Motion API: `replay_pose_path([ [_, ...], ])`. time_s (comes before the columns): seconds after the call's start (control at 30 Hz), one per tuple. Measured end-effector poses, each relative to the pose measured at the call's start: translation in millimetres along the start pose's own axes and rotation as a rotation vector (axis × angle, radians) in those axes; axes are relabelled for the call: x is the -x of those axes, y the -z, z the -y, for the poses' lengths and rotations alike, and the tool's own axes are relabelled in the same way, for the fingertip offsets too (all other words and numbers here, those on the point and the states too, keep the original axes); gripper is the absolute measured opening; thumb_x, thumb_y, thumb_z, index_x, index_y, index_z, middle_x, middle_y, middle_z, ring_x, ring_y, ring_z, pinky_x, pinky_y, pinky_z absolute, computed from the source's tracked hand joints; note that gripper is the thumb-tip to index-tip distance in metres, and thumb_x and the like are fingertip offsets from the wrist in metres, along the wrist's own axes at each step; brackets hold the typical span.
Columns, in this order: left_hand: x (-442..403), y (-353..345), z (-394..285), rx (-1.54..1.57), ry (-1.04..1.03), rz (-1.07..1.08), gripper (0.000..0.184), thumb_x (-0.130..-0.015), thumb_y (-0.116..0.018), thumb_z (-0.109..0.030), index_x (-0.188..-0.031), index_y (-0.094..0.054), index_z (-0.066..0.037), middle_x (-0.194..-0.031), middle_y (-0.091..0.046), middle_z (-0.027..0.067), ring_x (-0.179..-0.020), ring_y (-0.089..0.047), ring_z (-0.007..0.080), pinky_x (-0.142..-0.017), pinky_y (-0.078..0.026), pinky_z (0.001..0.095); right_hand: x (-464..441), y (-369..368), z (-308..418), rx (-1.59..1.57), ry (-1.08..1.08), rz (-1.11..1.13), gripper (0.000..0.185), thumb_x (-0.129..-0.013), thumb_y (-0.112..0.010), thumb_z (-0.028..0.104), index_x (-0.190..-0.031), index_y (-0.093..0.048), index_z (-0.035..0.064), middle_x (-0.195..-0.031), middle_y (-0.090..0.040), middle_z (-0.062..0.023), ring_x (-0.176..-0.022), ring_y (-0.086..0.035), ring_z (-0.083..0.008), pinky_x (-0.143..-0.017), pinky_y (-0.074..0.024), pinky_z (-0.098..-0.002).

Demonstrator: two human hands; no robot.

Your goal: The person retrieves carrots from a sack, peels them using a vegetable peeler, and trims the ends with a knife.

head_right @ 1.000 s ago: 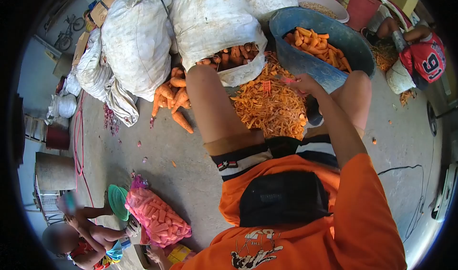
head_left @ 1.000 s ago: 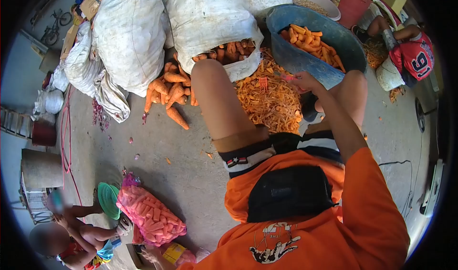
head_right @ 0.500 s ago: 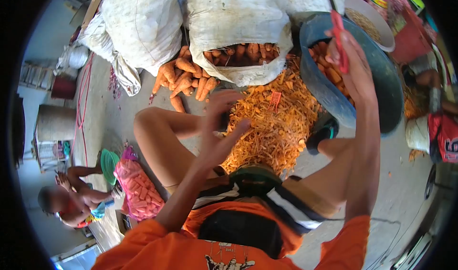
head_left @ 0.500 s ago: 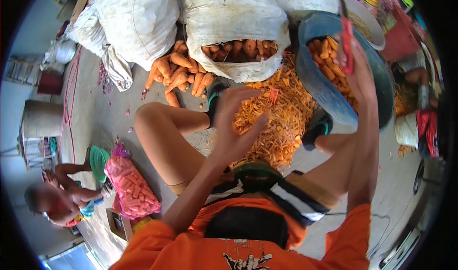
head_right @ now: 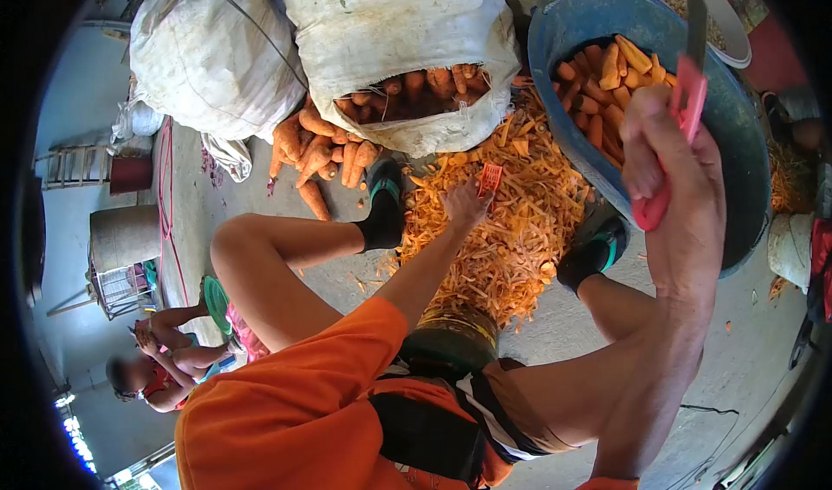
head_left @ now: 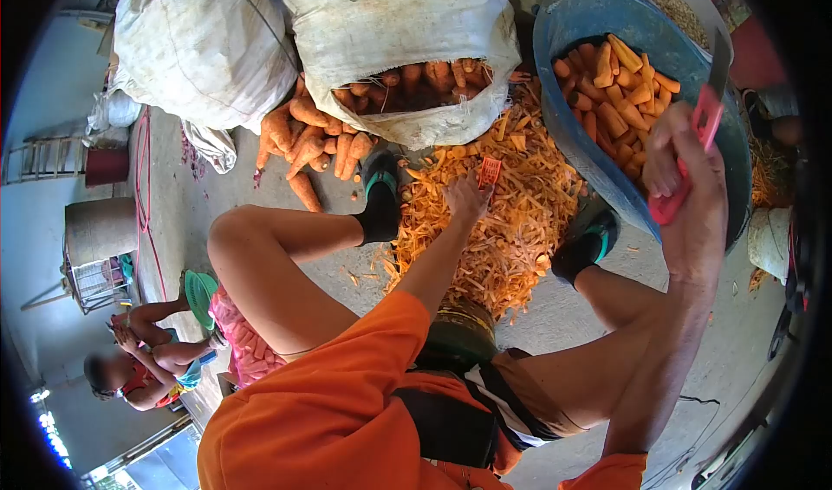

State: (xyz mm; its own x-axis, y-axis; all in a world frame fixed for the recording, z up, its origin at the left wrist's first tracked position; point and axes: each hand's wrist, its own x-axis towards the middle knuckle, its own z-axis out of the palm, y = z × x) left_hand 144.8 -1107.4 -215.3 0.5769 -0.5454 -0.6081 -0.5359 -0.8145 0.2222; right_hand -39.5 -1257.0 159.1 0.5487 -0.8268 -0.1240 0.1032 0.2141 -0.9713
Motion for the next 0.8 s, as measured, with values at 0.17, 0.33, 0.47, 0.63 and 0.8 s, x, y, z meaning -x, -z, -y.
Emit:
replay_pose_path([
  [0.17, -3, 4, -8, 0.200, -0.092, -0.025, 0.051, -0.098, -0.061, -0.055, -0.129, -0.066, -0.014, -0.126, -0.069, 0.0127, -0.112, -0.065, 0.0302, -0.097, -0.046, 0.0503, -10, -5, -22, 0.270, -0.133, -0.027, 0.024, -0.104, -0.063, 0.031, -0.095, -0.063, 0.0082, -0.078, -0.054, 0.0033, -0.056, -0.037, -0.0039, -0.056, -0.0301, -0.0210],
  [0.33, 79, 89, -38, 0.679, -0.469, 0.033, 0.037, -0.095, -0.072, -0.042, -0.111, -0.074, -0.009, -0.093, -0.078, 0.0078, -0.085, -0.073, 0.0209, -0.077, -0.054, 0.0364, -9, -10, -75, 0.974, 0.244, 0.237, 0.038, -0.107, -0.054, 0.030, -0.135, -0.061, 0.0046, -0.120, -0.062, -0.0229, -0.119, -0.058, -0.0403, -0.104, -0.0446, -0.0432],
  [0.47, 136, 177, -63, 0.682, -0.826, 0.238, 0.033, -0.095, -0.076, -0.029, -0.119, -0.073, -0.007, -0.094, -0.076, 0.0081, -0.088, -0.071, 0.0163, -0.080, -0.054, 0.0337, -7, -18, -87, 0.986, 0.286, 0.290, 0.037, -0.107, -0.056, 0.031, -0.129, -0.065, 0.0033, -0.104, -0.066, -0.0198, -0.101, -0.064, -0.0338, -0.094, -0.0490, -0.0403],
  [0.63, 123, 188, -41, 0.959, -1.033, 0.363, 0.036, -0.095, -0.074, -0.030, -0.118, -0.073, -0.002, -0.096, -0.078, 0.0096, -0.079, -0.071, 0.0186, -0.074, -0.055, 0.0324, -14, -20, -65, 0.919, -0.090, 0.400, 0.039, -0.104, -0.061, 0.036, -0.101, -0.065, -0.0027, -0.067, -0.053, -0.0087, -0.065, -0.047, -0.0197, -0.065, -0.0433, -0.0358],
  [0.8, -46, 165, 22, 0.757, -0.585, 0.082, 0.027, -0.093, -0.075, -0.027, -0.115, -0.078, -0.012, -0.101, -0.079, 0.0075, -0.089, -0.074, 0.0187, -0.076, -0.057, 0.0338, -21, -8, -44, 0.912, -0.051, 0.278, 0.038, -0.103, -0.062, 0.034, -0.098, -0.061, -0.0036, -0.068, -0.049, -0.0114, -0.063, -0.043, -0.0203, -0.062, -0.0400, -0.0365],
])
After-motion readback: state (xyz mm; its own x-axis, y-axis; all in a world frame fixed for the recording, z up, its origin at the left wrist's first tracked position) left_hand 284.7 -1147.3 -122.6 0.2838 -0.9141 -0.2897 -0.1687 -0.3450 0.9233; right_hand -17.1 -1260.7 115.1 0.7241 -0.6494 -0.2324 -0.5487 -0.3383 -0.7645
